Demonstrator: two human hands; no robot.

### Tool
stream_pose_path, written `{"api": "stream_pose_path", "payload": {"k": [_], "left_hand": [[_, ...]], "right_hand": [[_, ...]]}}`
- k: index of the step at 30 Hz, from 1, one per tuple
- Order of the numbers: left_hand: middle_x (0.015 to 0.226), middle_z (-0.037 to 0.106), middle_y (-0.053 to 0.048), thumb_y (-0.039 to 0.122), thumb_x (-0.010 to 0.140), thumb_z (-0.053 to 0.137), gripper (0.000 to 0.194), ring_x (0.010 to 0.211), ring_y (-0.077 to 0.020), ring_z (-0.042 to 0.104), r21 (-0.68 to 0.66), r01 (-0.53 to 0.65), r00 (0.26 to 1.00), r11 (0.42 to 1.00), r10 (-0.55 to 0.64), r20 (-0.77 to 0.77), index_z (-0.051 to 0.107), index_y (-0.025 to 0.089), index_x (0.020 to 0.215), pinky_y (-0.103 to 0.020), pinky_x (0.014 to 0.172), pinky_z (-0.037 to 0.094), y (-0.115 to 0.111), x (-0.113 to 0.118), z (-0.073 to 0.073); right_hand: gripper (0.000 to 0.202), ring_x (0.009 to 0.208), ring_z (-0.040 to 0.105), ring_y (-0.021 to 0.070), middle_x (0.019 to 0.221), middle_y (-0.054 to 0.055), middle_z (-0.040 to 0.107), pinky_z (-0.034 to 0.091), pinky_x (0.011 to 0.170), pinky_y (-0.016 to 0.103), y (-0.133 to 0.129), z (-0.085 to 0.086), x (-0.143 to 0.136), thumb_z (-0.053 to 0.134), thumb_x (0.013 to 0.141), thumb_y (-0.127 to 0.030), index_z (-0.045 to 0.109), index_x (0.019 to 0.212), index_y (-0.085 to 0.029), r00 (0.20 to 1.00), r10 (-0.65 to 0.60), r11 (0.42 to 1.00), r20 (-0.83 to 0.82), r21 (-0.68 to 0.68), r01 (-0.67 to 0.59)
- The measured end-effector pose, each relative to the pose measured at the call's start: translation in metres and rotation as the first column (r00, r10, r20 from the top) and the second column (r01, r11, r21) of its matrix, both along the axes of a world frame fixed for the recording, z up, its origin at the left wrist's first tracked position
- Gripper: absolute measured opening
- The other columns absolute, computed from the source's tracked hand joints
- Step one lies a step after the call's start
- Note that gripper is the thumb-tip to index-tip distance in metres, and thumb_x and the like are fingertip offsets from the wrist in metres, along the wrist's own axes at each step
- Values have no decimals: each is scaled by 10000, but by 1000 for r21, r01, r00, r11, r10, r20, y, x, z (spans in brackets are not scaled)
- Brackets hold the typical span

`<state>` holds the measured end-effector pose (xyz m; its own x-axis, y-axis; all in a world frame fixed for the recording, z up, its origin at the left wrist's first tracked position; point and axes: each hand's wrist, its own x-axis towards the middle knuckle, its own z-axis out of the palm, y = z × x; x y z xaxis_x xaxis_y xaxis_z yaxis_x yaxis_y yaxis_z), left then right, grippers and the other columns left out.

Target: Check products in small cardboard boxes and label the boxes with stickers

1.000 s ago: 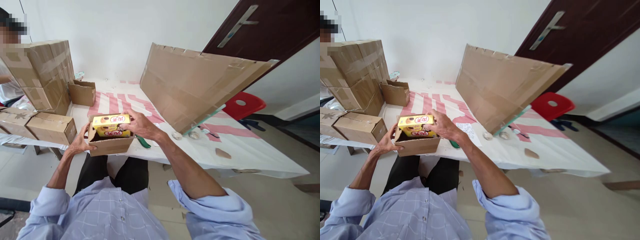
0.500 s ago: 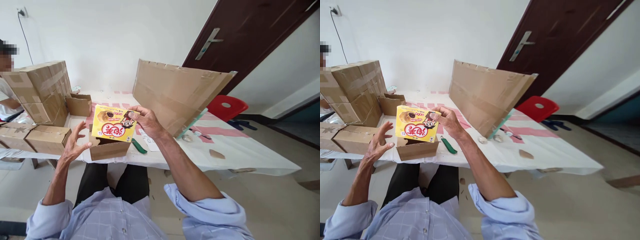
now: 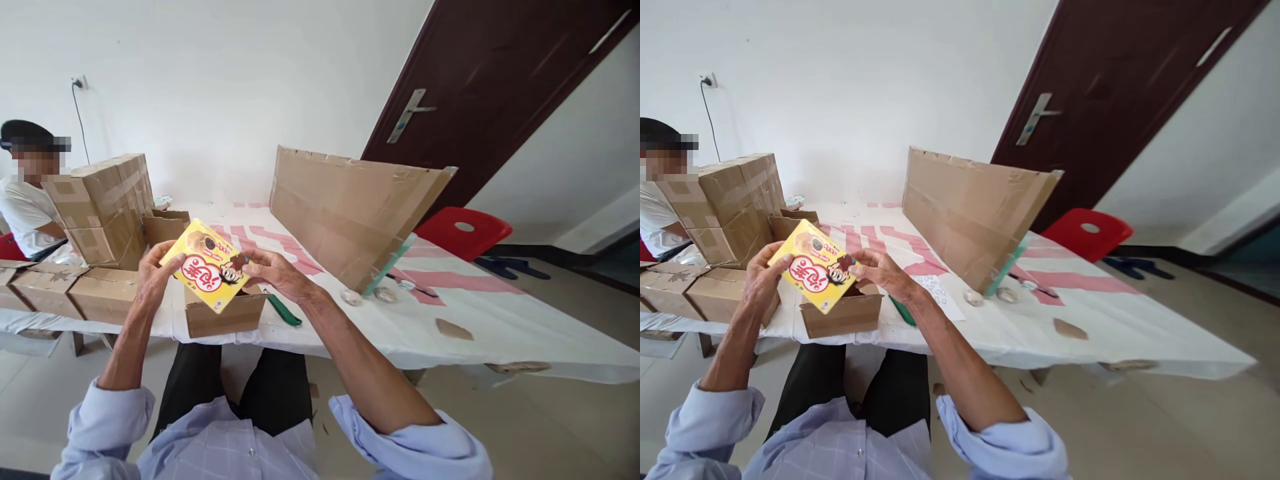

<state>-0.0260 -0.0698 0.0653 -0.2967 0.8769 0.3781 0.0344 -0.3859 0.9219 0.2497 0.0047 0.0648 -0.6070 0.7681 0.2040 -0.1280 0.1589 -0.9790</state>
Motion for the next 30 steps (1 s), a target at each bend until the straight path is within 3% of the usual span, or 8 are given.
{"api": "stream_pose_path", "payload": {"k": [4,7,11,15,17,23,27,30], "left_hand": [[772,783,-56,436,583,1020,547,618,-202,716,-129,171,979,977,-183,-88,784,159,991,-287,537,548,27,-2,34],[801,787,-61,499,615,1008,611,616,-180,704,-112,219,968,969,-231,-103,763,165,1064,-268,521,525,41,-2,47],[1169,804,-140,635,782,886,735,926,-240,789,116,182,982,977,-186,30,642,195,1319,-343,758,632,30,2,29],[1350,746,-187,576,730,942,969,1168,-355,761,55,233,972,971,-235,17,489,226,1511,-417,836,651,6,31,-13],[1389,730,-182,552,742,942,910,1218,-369,739,33,214,977,976,-215,14,518,225,1478,-404,824,655,-1,47,-24],[1310,776,-135,556,793,902,656,1118,-326,762,36,190,981,981,-188,-43,686,205,1303,-335,738,641,3,35,1],[1217,808,-112,596,820,864,590,1050,-303,767,64,127,987,990,-120,-104,751,209,1252,-341,757,624,11,18,18],[1094,819,-101,669,765,875,655,966,-284,765,37,92,987,995,-86,-134,767,201,1211,-322,708,604,21,13,14]], "right_hand": [[550,991,780,240,1153,74,813,662,788,349,-11,6,-6,886,800,-550,742,1224,-230,997,63,998,45,-4,-63],[583,1040,773,260,1184,69,801,675,797,353,-16,6,-16,945,720,-488,723,1196,-234,992,-79,996,-96,-55,74],[595,906,778,249,1157,54,793,680,697,370,-15,-5,-25,949,676,-514,688,1135,-239,896,-297,952,-331,-172,252],[609,952,788,253,1157,41,794,704,788,410,-17,-17,-40,963,664,-521,672,1125,-249,839,-310,947,-448,-227,228],[625,1008,790,277,1165,54,799,708,830,439,-19,-21,-45,956,673,-545,671,1139,-242,856,-269,957,-441,-222,187],[702,1189,746,293,1371,92,734,694,860,416,-10,-21,-36,860,780,-616,564,1324,-284,821,-405,904,-403,-43,425],[683,1249,719,310,1383,111,735,686,823,386,2,-23,-36,785,828,-636,549,1366,-288,878,-366,910,-307,77,406],[691,1184,747,307,1298,120,768,683,773,373,15,-30,-42,785,805,-641,552,1332,-261,907,-359,923,-222,63,380]]}}
